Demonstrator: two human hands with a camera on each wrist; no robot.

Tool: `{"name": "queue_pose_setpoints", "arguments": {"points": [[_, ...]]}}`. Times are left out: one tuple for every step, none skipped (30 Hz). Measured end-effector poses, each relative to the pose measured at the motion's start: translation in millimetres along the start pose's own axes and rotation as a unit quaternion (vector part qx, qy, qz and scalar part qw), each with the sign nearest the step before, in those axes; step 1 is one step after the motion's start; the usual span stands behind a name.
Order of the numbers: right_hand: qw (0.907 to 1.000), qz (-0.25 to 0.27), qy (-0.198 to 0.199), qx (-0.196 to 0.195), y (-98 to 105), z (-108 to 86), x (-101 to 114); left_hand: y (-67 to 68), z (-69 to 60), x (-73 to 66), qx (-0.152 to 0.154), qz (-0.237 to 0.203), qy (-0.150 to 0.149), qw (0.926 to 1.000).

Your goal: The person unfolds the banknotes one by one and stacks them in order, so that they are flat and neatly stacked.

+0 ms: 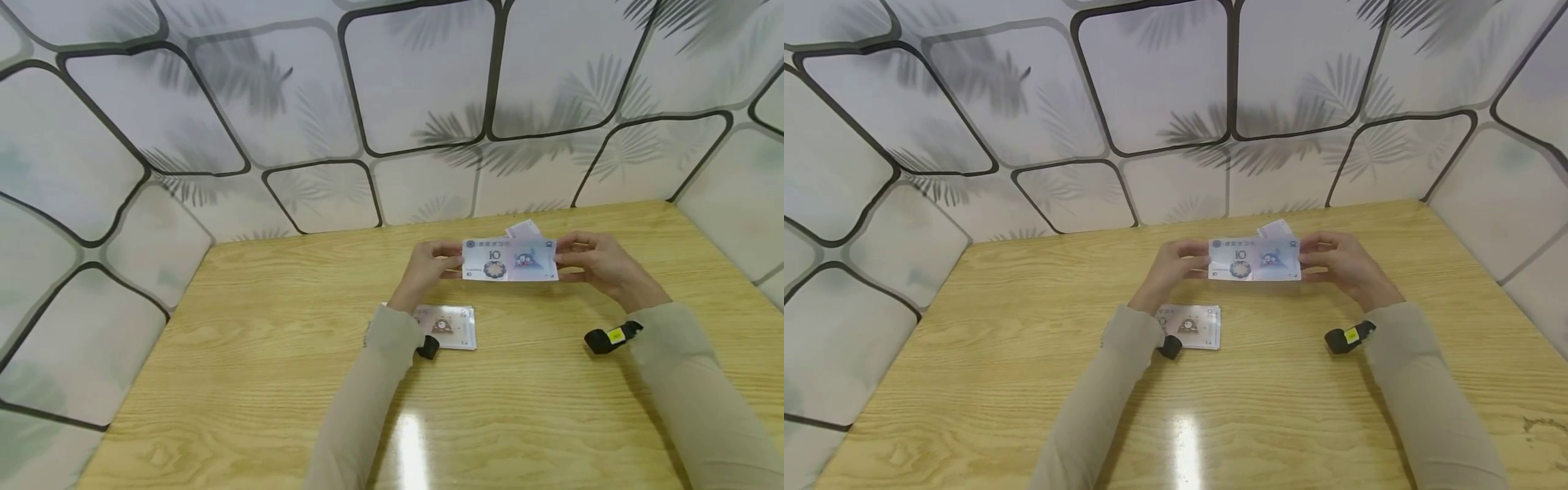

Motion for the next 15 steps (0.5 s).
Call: {"name": "queue_pose_setpoints", "arguments": {"points": [[1.0000, 0.004, 0.001, 0.000, -1, 0.0, 0, 1.5, -0.6, 0.1, 0.000, -0.003, 0.000, 1.0000], [1.0000, 0.006, 0.001, 0.000, -2, 0.1, 0, 2.8, -1.3, -0.1, -0.001, -0.007, 0.001, 1.0000], [1.0000, 0.008, 0.002, 0.000, -3, 0.3, 0, 3.9, -2.1, -0.2, -0.001, -0.011, 0.002, 0.9999], [1.0000, 0.009, 0.002, -0.001, -5, 0.6, 0, 5.1, -3.0, -0.6, -0.002, -0.016, 0.003, 0.9999], [1.0000, 0.009, 0.003, -0.001, -6, 0.9, 0, 6.3, -3.8, -0.8, -0.003, -0.018, 0.005, 0.9998], [1.0000, 0.009, 0.003, -0.002, -7, 1.3, -1, 7.1, -4.5, -1.1, -0.004, -0.021, 0.006, 0.9997], [1.0000, 0.007, 0.003, -0.003, -9, 1.7, -1, 7.9, -5.2, -1.3, -0.006, -0.022, 0.007, 0.9997], [1.0000, 0.005, 0.004, -0.003, -10, 2.1, -1, 8.7, -6.0, -1.7, -0.008, -0.023, 0.008, 0.9997], [1.0000, 0.002, 0.003, -0.004, -11, 2.5, -1, 9.6, -6.9, -1.8, -0.010, -0.024, 0.010, 0.9996], [1.0000, -0.001, 0.004, -0.004, -12, 2.7, -1, 10.5, -7.6, -1.7, -0.012, -0.026, 0.012, 0.9995], [1.0000, -0.003, 0.004, -0.004, -13, 2.8, -1, 11.6, -8.4, -1.7, -0.014, -0.027, 0.013, 0.9994], [1.0000, -0.006, 0.005, -0.004, -15, 2.9, -2, 12.7, -9.5, -1.6, -0.013, -0.028, 0.013, 0.9995], [0.9999, -0.008, 0.006, -0.004, -16, 2.9, -2, 13.9, -10.4, -1.2, -0.013, -0.027, 0.013, 0.9995], [0.9999, -0.009, 0.008, -0.004, -17, 3.0, -2, 15.1, -11.6, -1.2, -0.012, -0.027, 0.012, 0.9995], [0.9999, -0.010, 0.009, -0.003, -19, 2.9, -2, 16.4, -12.7, -1.1, -0.012, -0.026, 0.011, 0.9995]]}}
Point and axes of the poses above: each hand's wrist, its own z-axis towards the middle knuckle, its own y-axis out of the back of the hand, x = y × z, the point moved 1 cm from there along z, towards the middle knuckle, and after that the axes turned 11 degrees about -y, right-handed, at the moved point
